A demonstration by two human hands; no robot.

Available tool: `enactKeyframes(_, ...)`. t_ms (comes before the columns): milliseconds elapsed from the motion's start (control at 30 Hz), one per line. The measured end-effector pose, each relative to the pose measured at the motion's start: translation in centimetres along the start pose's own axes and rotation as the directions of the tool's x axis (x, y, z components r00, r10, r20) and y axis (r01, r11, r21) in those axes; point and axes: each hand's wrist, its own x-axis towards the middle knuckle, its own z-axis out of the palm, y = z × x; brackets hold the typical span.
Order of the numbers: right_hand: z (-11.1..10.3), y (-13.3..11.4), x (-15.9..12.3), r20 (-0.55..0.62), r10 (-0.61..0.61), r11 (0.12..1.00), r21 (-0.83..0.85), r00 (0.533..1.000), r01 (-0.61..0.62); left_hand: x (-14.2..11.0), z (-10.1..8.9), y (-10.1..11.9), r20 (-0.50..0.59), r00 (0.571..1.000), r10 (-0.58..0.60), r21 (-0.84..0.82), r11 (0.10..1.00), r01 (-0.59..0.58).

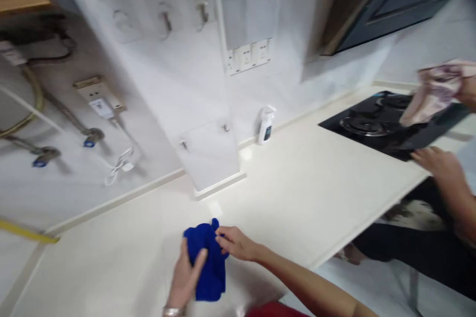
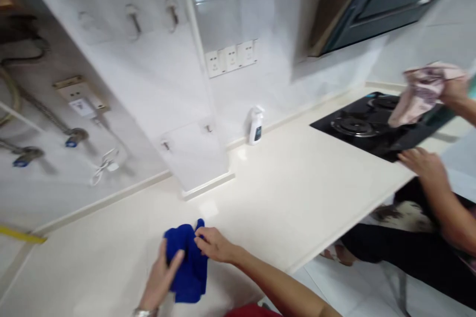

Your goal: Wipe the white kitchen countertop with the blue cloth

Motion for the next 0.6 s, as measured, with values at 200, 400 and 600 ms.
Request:
enactKeyframes(200,-1.6,6.2,-1.0,-0.357,-0.214,0.883,-0.469,0.909,0.024,-2.9,11.6,-8.9,0.075,0.982,0.171,0.574,0.799,-0.183)
enactKeyframes(400,-4.9,14.6,-7.6,-0.384,-0.336,0.707,-0.706,0.86,-0.038,-0.4,10.4,-12.6,0.11,0.868,0.484,0.582,0.677,-0.451)
enactKeyframes(600,-3.6,17.1,-10.5,-0.287,-0.526,0.535,-0.844,0.801,0.048,6.1,5.0,-12.7,-0.018,0.871,0.491,0.684,0.642,-0.347)
